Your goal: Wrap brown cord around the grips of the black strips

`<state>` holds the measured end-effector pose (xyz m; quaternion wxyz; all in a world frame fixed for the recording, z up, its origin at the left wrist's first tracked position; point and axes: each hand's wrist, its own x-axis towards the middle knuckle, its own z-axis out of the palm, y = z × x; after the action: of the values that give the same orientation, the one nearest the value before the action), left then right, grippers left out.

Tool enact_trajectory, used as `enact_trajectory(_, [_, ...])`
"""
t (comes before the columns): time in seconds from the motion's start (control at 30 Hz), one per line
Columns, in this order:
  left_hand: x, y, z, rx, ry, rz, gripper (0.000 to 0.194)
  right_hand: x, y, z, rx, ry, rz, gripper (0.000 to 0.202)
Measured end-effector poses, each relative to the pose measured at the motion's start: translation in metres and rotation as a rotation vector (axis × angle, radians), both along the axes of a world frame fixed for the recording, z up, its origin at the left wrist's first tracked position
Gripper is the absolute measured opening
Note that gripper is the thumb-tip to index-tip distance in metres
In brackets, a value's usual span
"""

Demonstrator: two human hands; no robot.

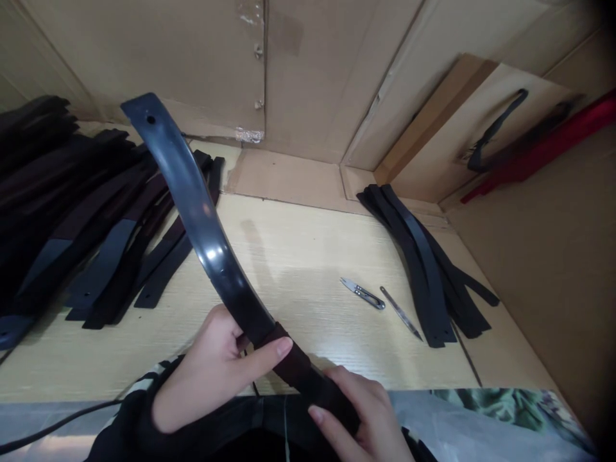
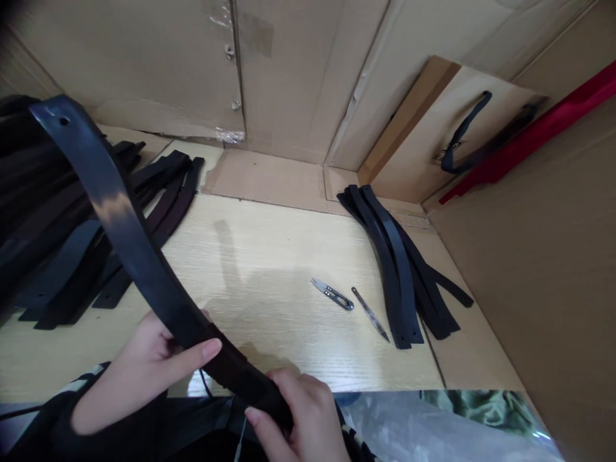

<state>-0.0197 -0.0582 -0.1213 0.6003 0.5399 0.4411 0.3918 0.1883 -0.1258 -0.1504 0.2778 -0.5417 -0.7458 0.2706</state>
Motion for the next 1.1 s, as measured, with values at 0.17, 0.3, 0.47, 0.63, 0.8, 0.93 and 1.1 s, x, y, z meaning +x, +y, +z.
enact_trajectory(0.17, [-0.0007, -0.0039, 0.0002, -0.052, 0.017, 0.043, 0.016, -0.0012, -0.0011, -0.0001, 0.033, -0.014, -0.004, 0.028])
enact_trajectory(0.3, [0.0036, -0.0043, 0.0013, -0.097, 0.035, 0.062, 0.015, -0.0031, -0.0006, 0.0009, 0.035, -0.008, -0.031, 0.027])
enact_trajectory(0.47, [0.0015, -0.0040, 0.0009, -0.013, 0.057, 0.066, 0.017, -0.0055, -0.0013, 0.0035, -0.011, -0.023, -0.035, 0.030])
enact_trajectory(0.63, [-0.0052, -0.0022, 0.0023, 0.000, -0.002, -0.007, 0.028, -0.0029, -0.0005, 0.0034, 0.010, -0.027, -0.037, 0.029])
enact_trajectory(0.8, [0.0012, 0.0034, 0.0040, -0.011, -0.084, 0.007, 0.013, -0.0028, 0.0010, 0.0035, 0.013, -0.025, -0.059, 0.021])
enact_trajectory(0.93, [0.0016, 0.0029, 0.0020, -0.006, -0.085, 0.049, 0.012, -0.0044, 0.0021, 0.0054, 0.014, -0.012, -0.059, 0.020])
enact_trajectory(1.1, [-0.0007, 0.0013, 0.0055, -0.031, -0.092, 0.014, 0.024, -0.0030, 0.0013, 0.0046, 0.025, -0.030, -0.060, 0.019])
